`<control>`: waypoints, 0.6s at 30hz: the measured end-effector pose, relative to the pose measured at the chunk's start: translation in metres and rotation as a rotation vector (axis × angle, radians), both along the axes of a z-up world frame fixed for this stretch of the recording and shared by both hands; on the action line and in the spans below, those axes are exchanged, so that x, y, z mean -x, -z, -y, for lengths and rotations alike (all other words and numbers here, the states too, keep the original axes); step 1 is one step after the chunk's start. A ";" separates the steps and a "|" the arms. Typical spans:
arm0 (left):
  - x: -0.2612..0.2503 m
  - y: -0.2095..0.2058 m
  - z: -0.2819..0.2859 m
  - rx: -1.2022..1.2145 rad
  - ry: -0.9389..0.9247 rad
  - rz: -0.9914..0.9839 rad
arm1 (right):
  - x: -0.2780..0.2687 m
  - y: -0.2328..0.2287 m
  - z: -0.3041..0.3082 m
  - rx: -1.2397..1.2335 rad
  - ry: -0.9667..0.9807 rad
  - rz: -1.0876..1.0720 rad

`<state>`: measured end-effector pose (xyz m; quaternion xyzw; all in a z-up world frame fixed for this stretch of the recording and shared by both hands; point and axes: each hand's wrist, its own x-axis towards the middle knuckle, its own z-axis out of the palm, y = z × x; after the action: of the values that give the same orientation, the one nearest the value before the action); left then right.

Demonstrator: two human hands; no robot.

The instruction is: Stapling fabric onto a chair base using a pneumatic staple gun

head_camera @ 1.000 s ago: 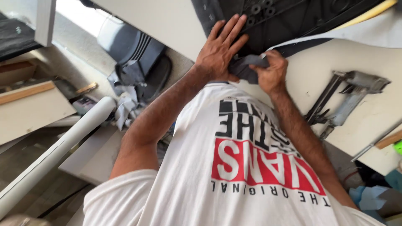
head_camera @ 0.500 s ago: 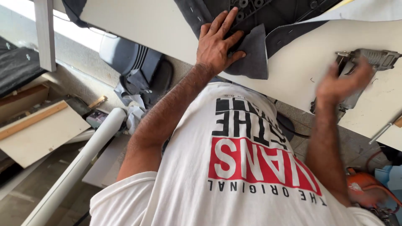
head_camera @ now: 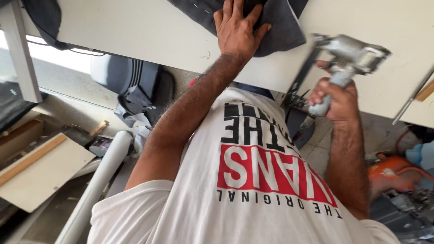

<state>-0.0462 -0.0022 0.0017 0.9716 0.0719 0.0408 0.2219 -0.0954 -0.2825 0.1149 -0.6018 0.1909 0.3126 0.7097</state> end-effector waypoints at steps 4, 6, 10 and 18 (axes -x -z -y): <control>0.000 0.007 0.001 0.033 -0.008 -0.036 | 0.004 0.004 -0.037 0.240 -0.268 -0.075; 0.001 0.005 0.001 0.009 0.004 -0.095 | 0.006 0.027 -0.045 0.161 -0.484 0.107; 0.010 0.016 0.000 0.016 -0.018 -0.024 | 0.005 0.018 -0.073 0.273 -0.416 0.006; 0.001 0.018 -0.002 0.000 0.006 0.010 | -0.015 0.020 0.009 0.264 -0.115 -0.045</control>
<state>-0.0473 0.0003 -0.0162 0.9715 0.0679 0.0452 0.2226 -0.0802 -0.2913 0.0948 -0.6927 0.2112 0.3385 0.6009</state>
